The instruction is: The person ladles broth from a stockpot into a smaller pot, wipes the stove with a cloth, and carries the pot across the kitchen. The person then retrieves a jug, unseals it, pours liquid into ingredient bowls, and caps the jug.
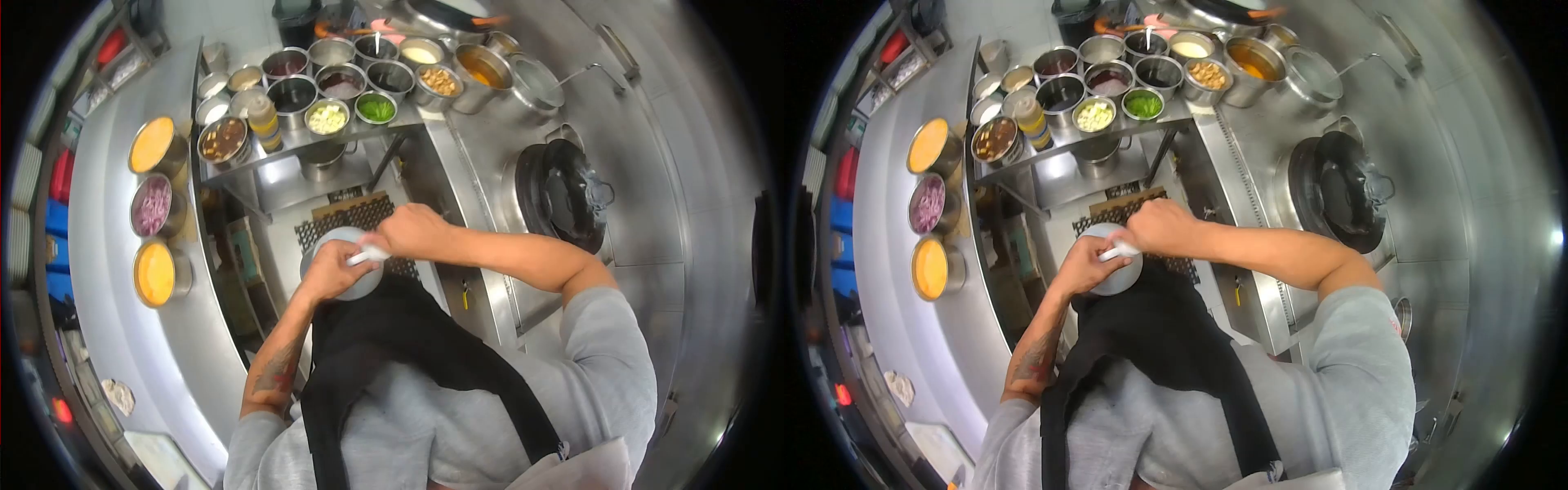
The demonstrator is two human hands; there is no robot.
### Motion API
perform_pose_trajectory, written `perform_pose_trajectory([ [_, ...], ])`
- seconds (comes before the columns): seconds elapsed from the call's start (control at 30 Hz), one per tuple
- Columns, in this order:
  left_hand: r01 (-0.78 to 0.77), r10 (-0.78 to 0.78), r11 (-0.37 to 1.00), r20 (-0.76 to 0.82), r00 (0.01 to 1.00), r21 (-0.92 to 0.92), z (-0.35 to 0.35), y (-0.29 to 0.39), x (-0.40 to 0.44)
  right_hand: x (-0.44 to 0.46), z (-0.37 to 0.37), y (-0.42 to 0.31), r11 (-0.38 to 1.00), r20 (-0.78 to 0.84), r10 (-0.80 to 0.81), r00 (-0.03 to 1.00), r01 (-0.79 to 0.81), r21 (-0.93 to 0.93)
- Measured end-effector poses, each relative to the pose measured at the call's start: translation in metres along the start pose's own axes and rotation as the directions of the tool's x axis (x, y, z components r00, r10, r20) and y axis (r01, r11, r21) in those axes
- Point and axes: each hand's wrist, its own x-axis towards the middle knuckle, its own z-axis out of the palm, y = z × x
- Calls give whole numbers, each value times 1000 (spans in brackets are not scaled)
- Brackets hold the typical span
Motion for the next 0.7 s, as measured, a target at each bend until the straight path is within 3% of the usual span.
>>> perform_pose_trajectory([
  [0.03, 32, -32, 995, -5, 999, 92, 4, -1, -3, 4, 12, 3, 1000, 19, -16, 1000, 15, 20],
  [0.07, 59, -58, 981, -10, 998, 182, 6, -4, -4, 10, 19, 16, 996, -14, 19, 1000, -20, -91],
  [0.1, 55, -48, 996, -90, 995, 74, 12, -29, -1, 14, 25, 28, 978, -48, 46, 998, -55, -200],
  [0.13, 83, -79, 996, -87, 993, 40, 8, -30, -4, 17, 22, 29, 975, -77, -45, 996, 27, -220],
  [0.17, 103, -102, 995, -89, 991, 8, 2, -29, -3, 18, 28, 22, 980, -385, -197, 902, 170, -103],
  [0.23, 127, -124, 991, -72, 990, 40, -1, -40, 0, 22, 13, 11, 862, -341, -466, 816, 506, 33],
  [0.27, 125, -118, 987, -74, 990, 98, -1, -40, 3, 27, 12, 11, 856, -337, -470, 816, 515, 52],
  [0.3, 126, -114, 979, -78, 990, 158, -2, -40, 5, 38, 12, 13, 963, 162, -264, 951, 269, -13],
  [0.33, 75, -58, 991, -145, 988, 113, 2, -53, 3, 54, 14, 8, 976, 587, 45, 808, 91, -200],
  [0.37, 99, -84, 991, -145, 986, 93, 6, -73, 6, 59, 19, -1, 975, 596, 0, 803, 133, -179],
  [0.4, 108, -101, 993, -147, 984, 38, 7, -86, 4, 53, 25, -11, 986, 327, -113, 938, 147, -80],
  [0.43, 112, -114, 993, -140, 984, -20, 9, -97, 4, 52, 31, -14, 984, 22, -175, 984, 175, 25],
  [0.47, 143, -146, 989, -140, 979, -30, 14, -109, 4, 67, 64, -6, 942, 16, -329, 944, 327, 70],
  [0.5, 147, -158, 986, -160, 974, -78, 19, -121, 6, 86, 91, -2, 937, 27, -340, 940, 336, 92],
  [0.57, 171, -196, 975, -180, 964, -145, 28, -151, 14, 122, 143, 3, 981, 150, -21, 988, -8, 192],
  [0.6, 277, -305, 949, -208, 930, -153, 30, -169, 20, 147, 170, -11, 963, 116, 192, 974, -210, 171],
  [0.63, 374, -403, 914, -237, 884, -159, 29, -194, 28, 182, 219, -6, 965, 132, 172, 976, -194, 175],
  [0.67, 333, -350, 937, -351, 869, -108, 41, -236, 29, 218, 282, 4, 968, 185, 56, 981, -99, 232],
  [0.7, 356, -378, 926, -336, 863, -128, 53, -275, 21, 232, 326, 3, 954, 241, -54, 969, -21, 299],
])
